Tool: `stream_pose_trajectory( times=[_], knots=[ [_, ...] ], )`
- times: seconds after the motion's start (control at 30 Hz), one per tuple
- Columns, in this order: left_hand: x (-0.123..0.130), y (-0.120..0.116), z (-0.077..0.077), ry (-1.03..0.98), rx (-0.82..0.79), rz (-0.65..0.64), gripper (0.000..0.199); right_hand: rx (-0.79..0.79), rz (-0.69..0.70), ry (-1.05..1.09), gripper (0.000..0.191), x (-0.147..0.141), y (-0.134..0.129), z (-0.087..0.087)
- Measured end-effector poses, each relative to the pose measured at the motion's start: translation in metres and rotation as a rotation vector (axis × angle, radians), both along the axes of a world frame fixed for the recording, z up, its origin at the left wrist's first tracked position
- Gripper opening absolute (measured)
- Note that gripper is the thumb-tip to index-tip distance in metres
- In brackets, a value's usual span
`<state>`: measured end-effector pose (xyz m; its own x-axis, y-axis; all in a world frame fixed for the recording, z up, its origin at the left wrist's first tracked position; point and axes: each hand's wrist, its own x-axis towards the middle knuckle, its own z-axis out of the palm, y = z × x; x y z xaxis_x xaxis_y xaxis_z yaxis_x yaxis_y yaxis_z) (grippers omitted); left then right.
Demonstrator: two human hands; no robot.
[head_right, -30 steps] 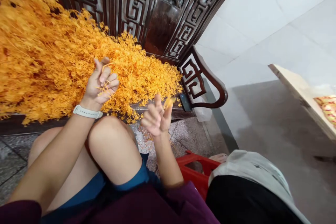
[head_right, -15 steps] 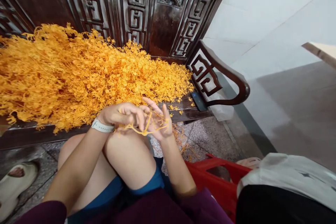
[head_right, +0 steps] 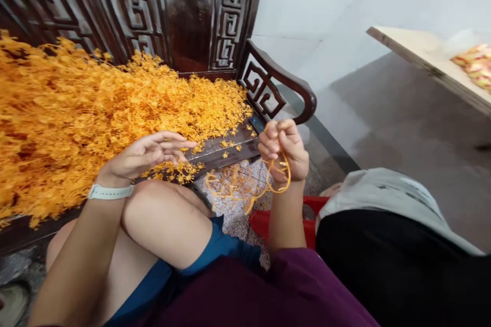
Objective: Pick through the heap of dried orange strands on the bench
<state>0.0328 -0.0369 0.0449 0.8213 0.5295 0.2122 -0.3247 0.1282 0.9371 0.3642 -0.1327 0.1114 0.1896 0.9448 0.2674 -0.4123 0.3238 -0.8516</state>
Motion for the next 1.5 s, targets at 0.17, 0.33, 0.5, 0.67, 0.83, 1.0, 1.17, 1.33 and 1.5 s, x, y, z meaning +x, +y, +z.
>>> stream_pose_trajectory(
  times=[0.17, 0.33, 0.5, 0.67, 0.83, 1.0, 1.17, 1.33, 1.5],
  knots=[
    [0.007, -0.002, -0.002, 0.157, -0.037, 0.124, 0.035, -0.088, -0.338, -0.317, 0.028, 0.058, -0.014, -0.055],
    [0.005, 0.003, -0.007, 0.329, -0.011, 0.213, 0.035, -0.771, -0.347, -1.212, 0.044, 0.07, -0.034, -0.134],
    [-0.004, 0.02, -0.017, 0.594, 0.085, 0.461, 0.04, -0.779, 0.054, -1.405, 0.011, 0.058, -0.044, -0.168],
    [-0.003, 0.027, -0.014, 0.529, 0.134, 0.75, 0.026, -0.389, 0.299, -1.309, 0.02, -0.01, -0.021, -0.17],
    [0.005, 0.029, -0.014, 0.529, 0.159, 0.889, 0.021, -0.23, 0.134, -1.237, 0.037, -0.087, 0.0, -0.18],
    [0.013, 0.028, -0.02, 0.626, 0.263, 0.784, 0.024, -0.285, 0.029, -1.246, 0.01, -0.104, 0.025, -0.199],
    [0.014, 0.03, -0.028, 0.65, 0.357, 0.767, 0.028, -0.322, -0.094, -1.128, 0.018, -0.083, 0.046, -0.201],
    [0.01, 0.032, -0.032, 0.848, 0.59, 0.72, 0.032, -0.319, -0.018, -0.995, 0.02, -0.063, 0.057, -0.184],
    [0.003, 0.036, -0.044, 1.013, 0.832, 0.632, 0.039, -0.3, -0.105, -1.068, 0.031, -0.068, 0.082, -0.176]
  ],
)
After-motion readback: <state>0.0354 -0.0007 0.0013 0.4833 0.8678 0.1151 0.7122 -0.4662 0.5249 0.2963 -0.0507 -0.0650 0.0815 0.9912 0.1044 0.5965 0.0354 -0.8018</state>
